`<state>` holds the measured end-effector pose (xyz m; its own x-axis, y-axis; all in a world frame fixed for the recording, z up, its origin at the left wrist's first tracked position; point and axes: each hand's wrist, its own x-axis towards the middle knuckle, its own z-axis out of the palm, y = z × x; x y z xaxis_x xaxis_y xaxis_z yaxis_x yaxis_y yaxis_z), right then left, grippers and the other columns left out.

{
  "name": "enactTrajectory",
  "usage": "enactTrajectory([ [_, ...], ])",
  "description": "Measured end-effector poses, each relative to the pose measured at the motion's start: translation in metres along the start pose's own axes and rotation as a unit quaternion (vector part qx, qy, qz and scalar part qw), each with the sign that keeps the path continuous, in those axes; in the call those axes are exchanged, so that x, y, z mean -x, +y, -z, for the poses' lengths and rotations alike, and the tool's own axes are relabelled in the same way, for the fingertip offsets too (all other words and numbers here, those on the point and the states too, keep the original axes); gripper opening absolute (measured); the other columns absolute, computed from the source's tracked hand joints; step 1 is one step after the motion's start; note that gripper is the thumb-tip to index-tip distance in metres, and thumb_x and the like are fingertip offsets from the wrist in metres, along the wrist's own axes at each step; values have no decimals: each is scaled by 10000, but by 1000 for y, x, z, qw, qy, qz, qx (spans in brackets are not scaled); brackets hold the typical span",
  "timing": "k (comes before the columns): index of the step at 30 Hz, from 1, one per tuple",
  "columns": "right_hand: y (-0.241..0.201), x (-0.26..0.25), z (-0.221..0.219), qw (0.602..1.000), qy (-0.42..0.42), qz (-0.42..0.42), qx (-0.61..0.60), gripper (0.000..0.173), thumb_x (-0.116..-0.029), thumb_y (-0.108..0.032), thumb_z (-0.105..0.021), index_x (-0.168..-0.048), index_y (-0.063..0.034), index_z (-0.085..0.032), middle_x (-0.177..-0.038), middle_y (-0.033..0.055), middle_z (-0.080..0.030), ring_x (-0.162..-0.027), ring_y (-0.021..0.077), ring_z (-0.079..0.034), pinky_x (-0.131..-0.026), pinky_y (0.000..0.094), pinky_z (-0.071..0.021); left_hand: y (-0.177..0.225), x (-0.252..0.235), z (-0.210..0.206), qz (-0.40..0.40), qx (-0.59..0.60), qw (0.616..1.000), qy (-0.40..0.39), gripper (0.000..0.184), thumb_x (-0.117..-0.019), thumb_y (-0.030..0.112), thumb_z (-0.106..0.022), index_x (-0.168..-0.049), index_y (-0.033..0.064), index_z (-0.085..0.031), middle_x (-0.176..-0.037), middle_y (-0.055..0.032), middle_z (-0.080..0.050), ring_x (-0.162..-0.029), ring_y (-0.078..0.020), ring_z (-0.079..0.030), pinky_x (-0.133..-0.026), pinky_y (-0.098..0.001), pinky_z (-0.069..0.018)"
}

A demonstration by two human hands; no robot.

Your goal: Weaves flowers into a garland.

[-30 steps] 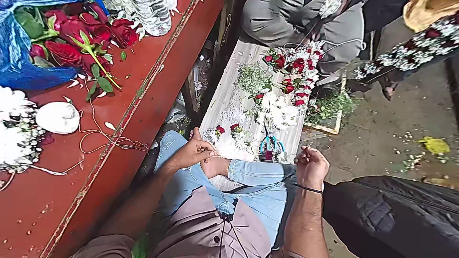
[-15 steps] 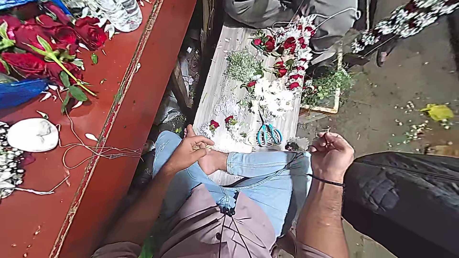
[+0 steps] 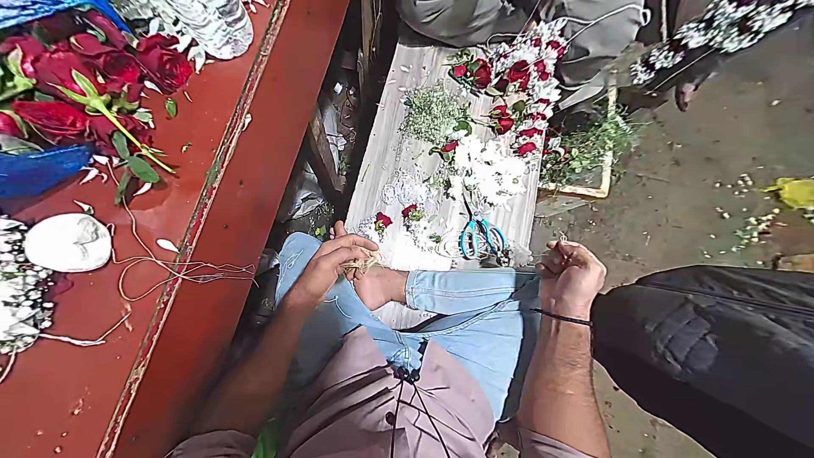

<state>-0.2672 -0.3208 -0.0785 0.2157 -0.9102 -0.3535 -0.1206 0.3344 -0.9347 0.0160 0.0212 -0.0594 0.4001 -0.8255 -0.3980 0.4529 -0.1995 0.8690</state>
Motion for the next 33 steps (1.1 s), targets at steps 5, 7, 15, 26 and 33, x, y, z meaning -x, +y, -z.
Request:
enactTrajectory([
  [5,8,1,3,1000,15,-15,-5,256,-999,-153,-495,-773,-173,-614,-575,-69,-513,-448,52,-415,-428,217,-356,-1,3,2,-14,24,1000,-15,374,-958,98,-382,-1193,20,-663,-976,-96,-694,-732,-135,-623,-672,-285,-542],
  [7,8,1,5,1000,19,-20,-10,252,-1002,-158,-492,-786,-173,-620,-587,-70,-527,-453,49,-419,-430,214,-357,-2,2,2,-14,8,1000,-16,350,-880,42,-482,-1176,13,-666,-915,-101,-712,-739,-142,-636,-682,-292,-536],
  [15,11,-1,9,999,29,-16,-33,251,-1001,-140,-479,-791,-163,-614,-592,-62,-528,-455,53,-428,-436,218,-375,-7,0,-2,-43,-258,963,72,126,-868,82,-626,-953,93,-719,-775,13,-708,-646,-90,-641,-606,-301,-550],
  [26,11,1,8,1000,24,2,-13,233,-1005,-153,-514,-817,-153,-651,-618,-57,-552,-464,53,-438,-433,219,-380,-1,-3,8,-22,-332,943,17,183,-930,298,-718,-845,137,-743,-797,35,-697,-737,-70,-649,-686,-338,-555],
  [33,5,23,-9,993,-95,16,74,220,-1006,-173,-535,-885,-123,-712,-696,-38,-630,-556,66,-536,-529,256,-480,15,-2,7,-131,-267,955,-9,166,-972,281,-663,-915,151,-748,-1122,10,-646,-1130,-148,-583,-990,-366,-499],
])
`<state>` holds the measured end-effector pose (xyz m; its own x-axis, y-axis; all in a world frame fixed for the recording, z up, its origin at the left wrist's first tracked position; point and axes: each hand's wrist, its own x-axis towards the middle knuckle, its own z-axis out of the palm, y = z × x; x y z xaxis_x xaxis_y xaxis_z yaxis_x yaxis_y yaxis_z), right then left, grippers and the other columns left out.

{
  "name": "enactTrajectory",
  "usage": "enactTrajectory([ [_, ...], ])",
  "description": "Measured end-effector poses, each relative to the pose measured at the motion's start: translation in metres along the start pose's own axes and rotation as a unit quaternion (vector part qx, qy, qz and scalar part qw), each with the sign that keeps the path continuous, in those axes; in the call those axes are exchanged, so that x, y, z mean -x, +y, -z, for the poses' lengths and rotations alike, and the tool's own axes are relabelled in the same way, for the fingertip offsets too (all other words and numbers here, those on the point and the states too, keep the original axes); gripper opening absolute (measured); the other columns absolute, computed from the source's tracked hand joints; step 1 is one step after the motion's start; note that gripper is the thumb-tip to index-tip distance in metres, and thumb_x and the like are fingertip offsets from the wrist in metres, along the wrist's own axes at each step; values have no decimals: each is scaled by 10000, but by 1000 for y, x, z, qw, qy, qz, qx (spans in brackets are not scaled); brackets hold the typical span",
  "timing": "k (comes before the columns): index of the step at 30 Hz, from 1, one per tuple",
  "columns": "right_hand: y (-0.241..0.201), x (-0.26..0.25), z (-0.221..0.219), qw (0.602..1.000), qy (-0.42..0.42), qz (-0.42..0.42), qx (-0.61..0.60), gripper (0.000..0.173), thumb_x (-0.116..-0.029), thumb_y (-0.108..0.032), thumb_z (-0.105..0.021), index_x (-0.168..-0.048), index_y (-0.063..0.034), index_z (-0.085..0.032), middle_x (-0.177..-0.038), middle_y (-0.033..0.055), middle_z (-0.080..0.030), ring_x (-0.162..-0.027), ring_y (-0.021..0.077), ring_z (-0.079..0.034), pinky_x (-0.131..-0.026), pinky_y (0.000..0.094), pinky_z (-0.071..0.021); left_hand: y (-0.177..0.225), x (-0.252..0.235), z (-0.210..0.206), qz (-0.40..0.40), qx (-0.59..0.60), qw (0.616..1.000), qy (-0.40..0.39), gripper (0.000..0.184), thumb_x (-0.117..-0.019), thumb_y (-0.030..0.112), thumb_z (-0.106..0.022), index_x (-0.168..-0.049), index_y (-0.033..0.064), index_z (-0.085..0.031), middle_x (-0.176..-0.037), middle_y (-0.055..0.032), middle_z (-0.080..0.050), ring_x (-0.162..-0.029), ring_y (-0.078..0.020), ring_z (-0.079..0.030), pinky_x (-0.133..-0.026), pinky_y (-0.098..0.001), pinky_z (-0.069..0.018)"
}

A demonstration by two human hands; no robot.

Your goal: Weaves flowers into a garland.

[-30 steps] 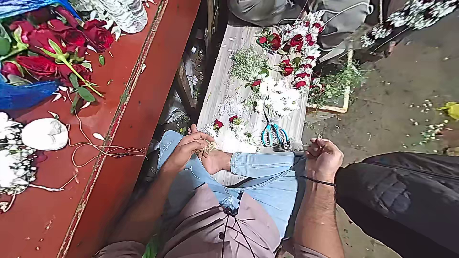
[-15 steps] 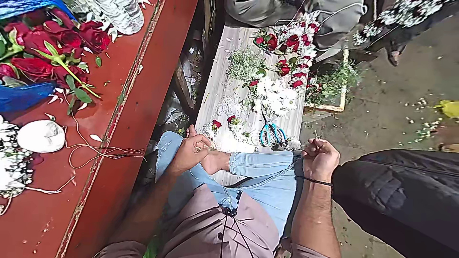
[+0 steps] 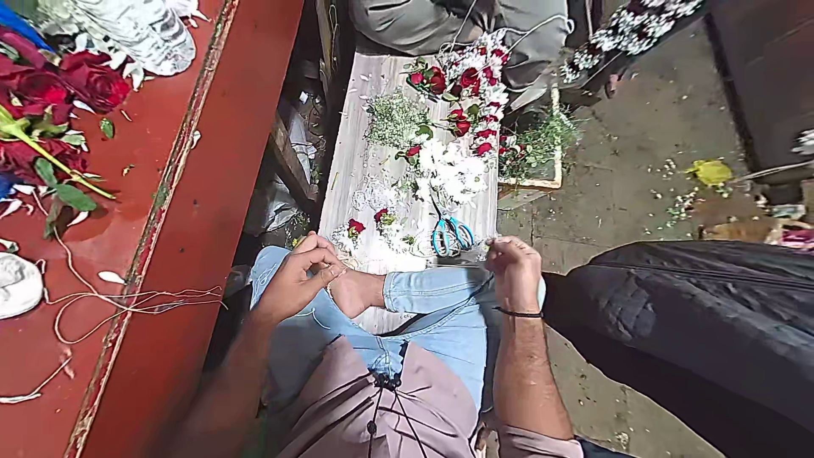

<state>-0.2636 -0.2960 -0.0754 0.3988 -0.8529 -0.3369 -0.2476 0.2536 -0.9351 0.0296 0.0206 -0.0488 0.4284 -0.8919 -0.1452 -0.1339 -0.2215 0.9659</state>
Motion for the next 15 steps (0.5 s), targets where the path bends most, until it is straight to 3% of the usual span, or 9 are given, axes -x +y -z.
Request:
enactTrajectory([
  [3,9,2,-16,982,-68,-7,178,207,-1001,-162,-596,-866,-62,-717,-719,25,-666,-603,124,-589,-589,328,-518,12,-7,-6,1,37,999,-11,199,-998,223,-586,-946,119,-747,-1157,-19,-667,-1198,-190,-575,-1048,-416,-474],
  [4,17,-2,-19,957,-65,-2,282,216,-994,-194,-614,-840,-71,-703,-686,32,-648,-595,151,-593,-580,370,-507,14,-9,-9,3,51,999,-14,200,-996,219,-583,-946,114,-745,-1162,-24,-680,-1220,-200,-571,-1083,-445,-441],
  [6,22,-9,-25,885,-58,-5,463,237,-978,-262,-640,-872,-64,-716,-730,106,-664,-705,283,-650,-678,562,-517,18,-10,-13,2,52,999,5,174,-974,259,-626,-932,140,-745,-1157,-10,-685,-1195,-190,-587,-1072,-454,-450],
  [7,22,-12,-28,855,-59,-10,515,255,-966,-291,-637,-861,-72,-716,-747,126,-671,-750,322,-664,-713,606,-508,19,-10,-13,3,44,999,20,163,-965,281,-649,-933,157,-751,-1174,2,-677,-1207,-188,-574,-1079,-455,-434],
  [9,17,-14,-30,804,-78,-45,587,351,-962,-371,-605,-817,-64,-693,-786,165,-677,-828,380,-670,-780,648,-478,21,-5,-12,-1,14,998,58,148,-949,306,-682,-935,182,-761,-1178,20,-650,-1168,-173,-559,-992,-392,-478],
  [12,5,-24,-34,768,-101,-99,625,423,-968,-479,-581,-921,-89,-735,-916,174,-724,-944,391,-687,-837,666,-473,23,0,-14,-46,16,993,103,124,-955,219,-679,-949,117,-749,-1059,-8,-674,-984,-128,-642,-844,-300,-566],
  [13,3,-28,-36,771,-84,-88,625,412,-963,-481,-598,-984,-97,-745,-943,178,-729,-952,400,-689,-824,672,-482,25,3,-15,-57,26,991,115,110,-953,185,-677,-953,102,-750,-1032,-15,-700,-967,-133,-662,-871,-319,-569],
  [15,5,-40,-43,789,-31,-26,613,387,-943,-415,-662,-1105,-73,-738,-1042,240,-713,-1001,472,-666,-836,723,-469,26,9,-18,-60,16,989,135,108,-948,177,-683,-965,107,-763,-1021,-4,-735,-991,-138,-683,-1025,-400,-521],
])
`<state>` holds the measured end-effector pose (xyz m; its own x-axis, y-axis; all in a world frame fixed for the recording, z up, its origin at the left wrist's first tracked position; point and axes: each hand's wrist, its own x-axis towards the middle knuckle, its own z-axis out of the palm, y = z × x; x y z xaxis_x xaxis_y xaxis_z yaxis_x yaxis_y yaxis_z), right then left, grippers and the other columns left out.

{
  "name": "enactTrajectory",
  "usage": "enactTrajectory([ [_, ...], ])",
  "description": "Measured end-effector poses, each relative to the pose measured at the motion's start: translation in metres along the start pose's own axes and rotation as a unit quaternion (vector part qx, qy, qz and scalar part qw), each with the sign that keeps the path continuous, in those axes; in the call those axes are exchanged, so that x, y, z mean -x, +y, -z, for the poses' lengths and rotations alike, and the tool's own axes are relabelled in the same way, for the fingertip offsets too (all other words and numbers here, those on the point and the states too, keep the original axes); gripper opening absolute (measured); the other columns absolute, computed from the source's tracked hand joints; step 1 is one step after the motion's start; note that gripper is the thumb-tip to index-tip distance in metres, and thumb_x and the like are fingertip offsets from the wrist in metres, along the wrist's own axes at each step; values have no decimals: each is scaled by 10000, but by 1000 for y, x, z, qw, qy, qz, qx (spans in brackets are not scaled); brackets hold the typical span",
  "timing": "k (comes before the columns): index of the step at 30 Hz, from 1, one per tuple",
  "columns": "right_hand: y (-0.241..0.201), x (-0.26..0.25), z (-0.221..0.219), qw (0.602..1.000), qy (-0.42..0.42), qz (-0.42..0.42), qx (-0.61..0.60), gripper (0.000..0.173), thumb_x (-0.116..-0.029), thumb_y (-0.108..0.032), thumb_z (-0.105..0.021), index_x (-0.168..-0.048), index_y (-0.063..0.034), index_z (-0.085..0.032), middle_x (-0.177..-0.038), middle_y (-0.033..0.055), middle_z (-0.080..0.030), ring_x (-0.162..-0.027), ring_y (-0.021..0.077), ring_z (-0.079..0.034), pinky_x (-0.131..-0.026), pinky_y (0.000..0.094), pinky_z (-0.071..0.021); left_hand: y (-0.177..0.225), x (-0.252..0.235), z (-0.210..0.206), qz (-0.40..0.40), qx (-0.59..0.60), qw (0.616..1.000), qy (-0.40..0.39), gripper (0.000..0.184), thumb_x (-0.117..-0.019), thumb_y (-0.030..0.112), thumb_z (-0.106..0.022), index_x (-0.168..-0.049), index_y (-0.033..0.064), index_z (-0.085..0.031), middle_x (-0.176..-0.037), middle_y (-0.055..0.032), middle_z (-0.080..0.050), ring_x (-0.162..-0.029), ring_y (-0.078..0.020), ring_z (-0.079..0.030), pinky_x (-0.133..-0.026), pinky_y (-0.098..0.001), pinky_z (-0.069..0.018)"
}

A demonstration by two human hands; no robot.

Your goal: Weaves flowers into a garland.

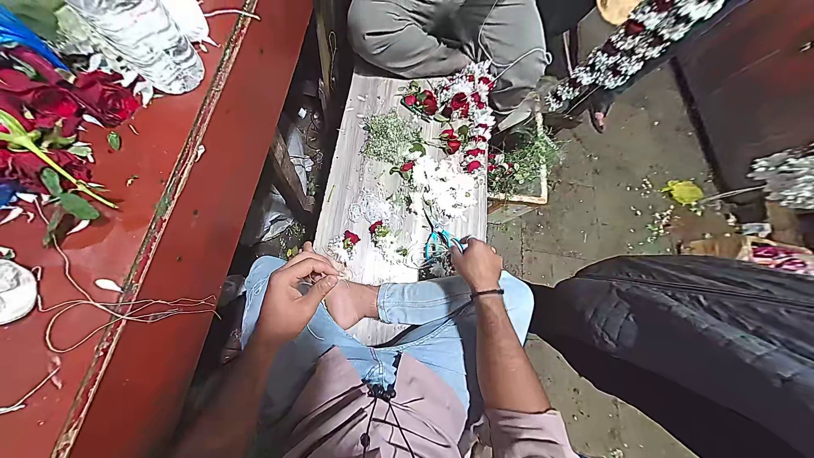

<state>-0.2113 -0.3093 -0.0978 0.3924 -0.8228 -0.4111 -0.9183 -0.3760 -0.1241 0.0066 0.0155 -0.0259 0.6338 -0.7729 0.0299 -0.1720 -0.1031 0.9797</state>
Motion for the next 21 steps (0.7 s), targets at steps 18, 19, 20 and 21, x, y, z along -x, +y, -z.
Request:
enactTrajectory([
  [18,-4,-65,-30,999,-20,-33,-21,860,-685,-383,-898,-1358,-3,-521,-1229,354,-588,-1000,557,-634,-736,741,-502,2,6,0,20,-30,999,3,145,-973,220,-625,-960,100,-705,-956,18,-697,-888,-78,-638,-803,-277,-536],
  [19,-1,-62,-18,999,-24,-30,-30,847,-704,-401,-895,-1362,-19,-524,-1208,352,-598,-990,559,-634,-731,751,-496,1,6,0,27,-30,999,4,154,-967,228,-618,-941,107,-709,-971,8,-707,-958,-109,-654,-871,-323,-543],
  [20,4,-58,-6,998,-31,-23,-43,814,-716,-402,-897,-1355,-41,-545,-1158,345,-625,-966,561,-639,-723,764,-487,1,6,1,38,-21,999,6,160,-966,231,-615,-929,109,-712,-981,1,-711,-1002,-130,-658,-921,-357,-537],
  [21,10,-55,7,998,-43,-18,-53,760,-732,-402,-889,-1336,-66,-572,-1085,326,-657,-936,551,-649,-715,763,-483,1,6,2,51,-3,999,8,161,-973,228,-612,-925,109,-709,-982,-3,-710,-1011,-138,-660,-935,-366,-537],
])
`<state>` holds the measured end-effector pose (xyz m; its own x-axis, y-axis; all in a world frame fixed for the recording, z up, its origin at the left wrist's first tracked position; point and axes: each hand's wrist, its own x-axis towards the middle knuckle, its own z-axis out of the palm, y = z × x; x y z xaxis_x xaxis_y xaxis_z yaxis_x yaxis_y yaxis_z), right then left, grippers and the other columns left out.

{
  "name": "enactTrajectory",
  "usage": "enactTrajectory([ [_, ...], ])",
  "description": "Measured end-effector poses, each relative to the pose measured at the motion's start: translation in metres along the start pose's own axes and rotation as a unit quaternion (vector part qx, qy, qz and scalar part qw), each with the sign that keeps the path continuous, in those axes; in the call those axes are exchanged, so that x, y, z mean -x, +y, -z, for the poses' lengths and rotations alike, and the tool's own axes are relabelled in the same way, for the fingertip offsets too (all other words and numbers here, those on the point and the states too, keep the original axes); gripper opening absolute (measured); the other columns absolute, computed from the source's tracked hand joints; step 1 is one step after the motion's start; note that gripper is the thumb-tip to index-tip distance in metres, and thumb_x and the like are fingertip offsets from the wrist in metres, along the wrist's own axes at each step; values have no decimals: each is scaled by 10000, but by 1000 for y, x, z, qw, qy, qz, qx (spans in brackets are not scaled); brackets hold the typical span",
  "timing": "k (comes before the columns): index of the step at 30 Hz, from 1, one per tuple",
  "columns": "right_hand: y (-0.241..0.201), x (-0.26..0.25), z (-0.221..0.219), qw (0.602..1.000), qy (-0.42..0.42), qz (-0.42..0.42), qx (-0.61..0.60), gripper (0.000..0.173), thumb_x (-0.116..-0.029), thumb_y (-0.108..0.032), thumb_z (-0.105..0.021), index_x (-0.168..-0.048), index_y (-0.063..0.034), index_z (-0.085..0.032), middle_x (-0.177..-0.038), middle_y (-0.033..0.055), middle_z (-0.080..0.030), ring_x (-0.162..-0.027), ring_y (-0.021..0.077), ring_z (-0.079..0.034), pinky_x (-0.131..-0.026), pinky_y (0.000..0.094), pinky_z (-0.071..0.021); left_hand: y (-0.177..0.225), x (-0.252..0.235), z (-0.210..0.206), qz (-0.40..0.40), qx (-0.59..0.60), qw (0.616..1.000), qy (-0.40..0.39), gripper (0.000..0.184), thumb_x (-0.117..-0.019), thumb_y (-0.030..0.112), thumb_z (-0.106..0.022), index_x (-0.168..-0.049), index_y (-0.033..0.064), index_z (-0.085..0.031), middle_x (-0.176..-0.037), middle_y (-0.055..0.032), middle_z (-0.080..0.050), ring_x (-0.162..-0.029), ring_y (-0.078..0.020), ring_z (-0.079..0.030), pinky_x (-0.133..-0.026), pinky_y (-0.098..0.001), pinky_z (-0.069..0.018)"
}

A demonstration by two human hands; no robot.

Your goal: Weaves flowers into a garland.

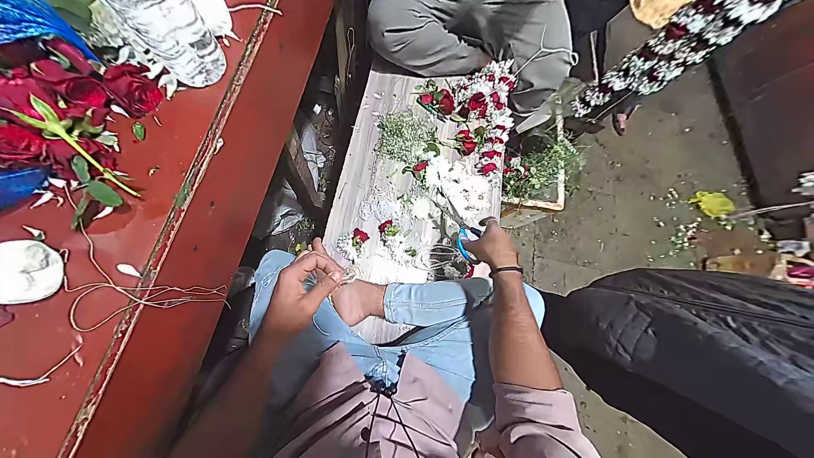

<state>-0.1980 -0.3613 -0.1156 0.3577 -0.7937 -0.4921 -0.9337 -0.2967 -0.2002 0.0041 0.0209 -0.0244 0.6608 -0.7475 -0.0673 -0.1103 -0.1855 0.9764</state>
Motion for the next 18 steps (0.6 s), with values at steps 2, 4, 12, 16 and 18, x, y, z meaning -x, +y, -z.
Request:
enactTrajectory([
  [2,12,9,21,999,-26,-3,-23,705,-759,-418,-876,-1328,-95,-613,-1007,294,-685,-899,524,-657,-726,754,-483,2,-1,1,33,38,999,10,153,-978,209,-612,-910,107,-704,-941,-3,-708,-942,-130,-670,-875,-340,-557],
  [4,26,23,41,997,-35,4,-65,730,-768,-488,-876,-1339,-115,-618,-961,259,-689,-811,458,-659,-706,695,-513,4,-1,0,62,59,996,31,132,-967,186,-640,-896,98,-707,-902,-9,-698,-851,-127,-654,-787,-310,-552],
  [12,26,146,59,846,-233,234,-420,635,-807,-512,-809,-1301,-143,-660,-922,-32,-695,-735,84,-644,-627,279,-568,16,-16,-2,186,175,967,25,114,-1029,56,-582,-1043,-37,-647,-980,-153,-746,-829,-233,-746,-812,-398,-636],
  [16,8,184,34,756,-340,307,-468,679,-815,-416,-864,-1375,-102,-643,-985,14,-704,-773,102,-659,-644,258,-582,17,-23,-7,251,281,926,8,239,-1083,73,-435,-1116,-60,-631,-1104,-167,-712,-966,-248,-725,-929,-429,-595],
  [18,-4,196,28,803,-289,321,-411,684,-783,-416,-887,-1356,-113,-670,-978,-11,-703,-773,71,-654,-642,230,-578,18,-24,-10,264,315,912,12,268,-1102,80,-378,-1152,-74,-592,-1146,-187,-702,-1017,-270,-722,-961,-445,-584],
])
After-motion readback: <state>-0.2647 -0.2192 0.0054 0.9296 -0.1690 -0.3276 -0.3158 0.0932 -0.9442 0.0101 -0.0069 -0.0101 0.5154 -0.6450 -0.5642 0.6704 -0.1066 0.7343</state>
